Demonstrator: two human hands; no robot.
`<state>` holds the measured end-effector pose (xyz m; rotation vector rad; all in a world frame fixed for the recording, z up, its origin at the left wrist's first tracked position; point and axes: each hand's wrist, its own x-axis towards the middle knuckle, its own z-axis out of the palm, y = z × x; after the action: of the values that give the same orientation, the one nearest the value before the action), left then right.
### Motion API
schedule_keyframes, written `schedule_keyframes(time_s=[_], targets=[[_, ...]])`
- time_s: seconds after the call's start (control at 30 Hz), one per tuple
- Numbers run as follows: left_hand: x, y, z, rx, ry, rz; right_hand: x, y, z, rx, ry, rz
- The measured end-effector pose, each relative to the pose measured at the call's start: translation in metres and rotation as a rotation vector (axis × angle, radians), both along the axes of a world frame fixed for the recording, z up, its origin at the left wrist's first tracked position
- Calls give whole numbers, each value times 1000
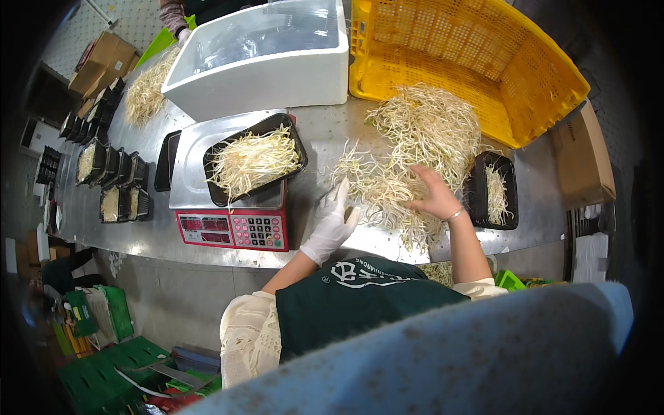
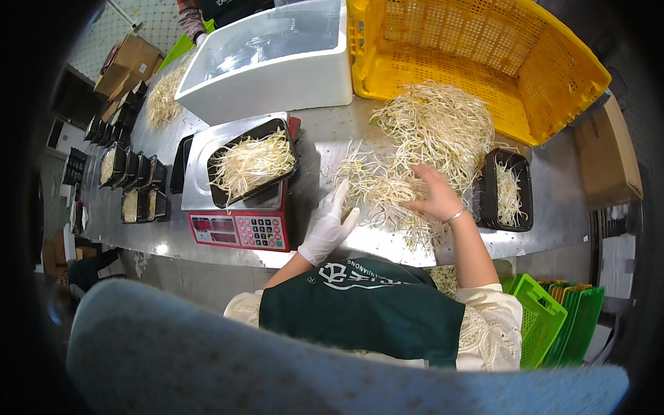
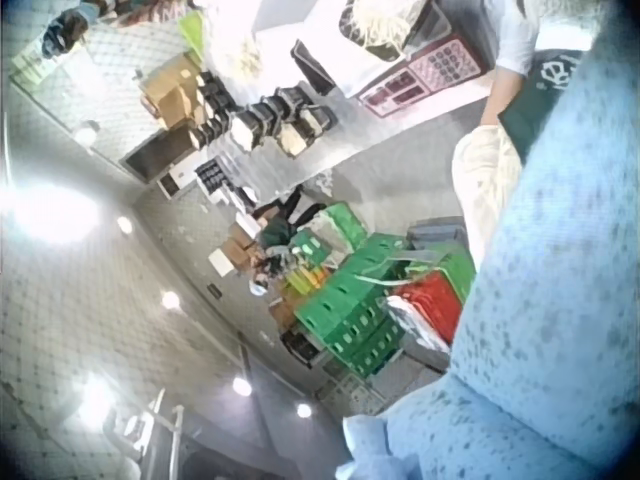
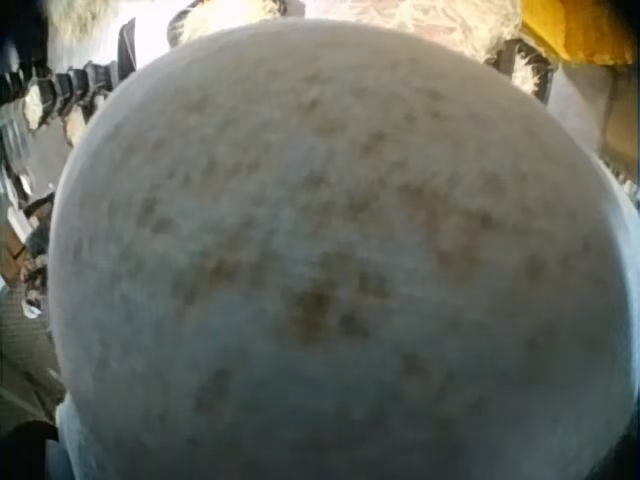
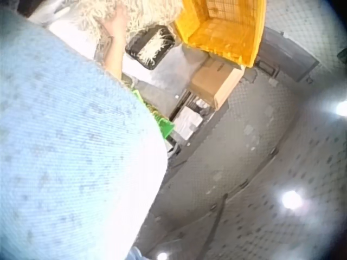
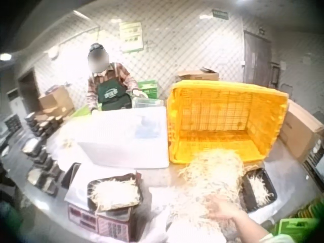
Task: The person portions bean sprouts by hand from a large pile into black plastic trays placed on a digital scale. After filling a tray, the person moves it aside and repeats the process with a new tray.
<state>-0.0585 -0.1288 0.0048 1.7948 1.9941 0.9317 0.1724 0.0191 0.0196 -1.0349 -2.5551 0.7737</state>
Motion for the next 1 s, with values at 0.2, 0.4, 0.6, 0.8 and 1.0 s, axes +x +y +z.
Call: schedule_keyframes(time_s=[0.2,0.4,0.6,0.8,1.0], targets=[[8,-6,-17,148,-82,-93,-38,-10,-8,0,233,-43],[25,1,-23,-320,178,-386,-52,-16,-43,253,-68,-138],[28,4,-35,-348,126,-454,-68,-19,-26,309,137,76],[20,-12,-28,-319,61,-402,-89,-20,-38,390,76,83],[15,-15,-14,-338,1,-353,-94,-15,-41,272,34,60]])
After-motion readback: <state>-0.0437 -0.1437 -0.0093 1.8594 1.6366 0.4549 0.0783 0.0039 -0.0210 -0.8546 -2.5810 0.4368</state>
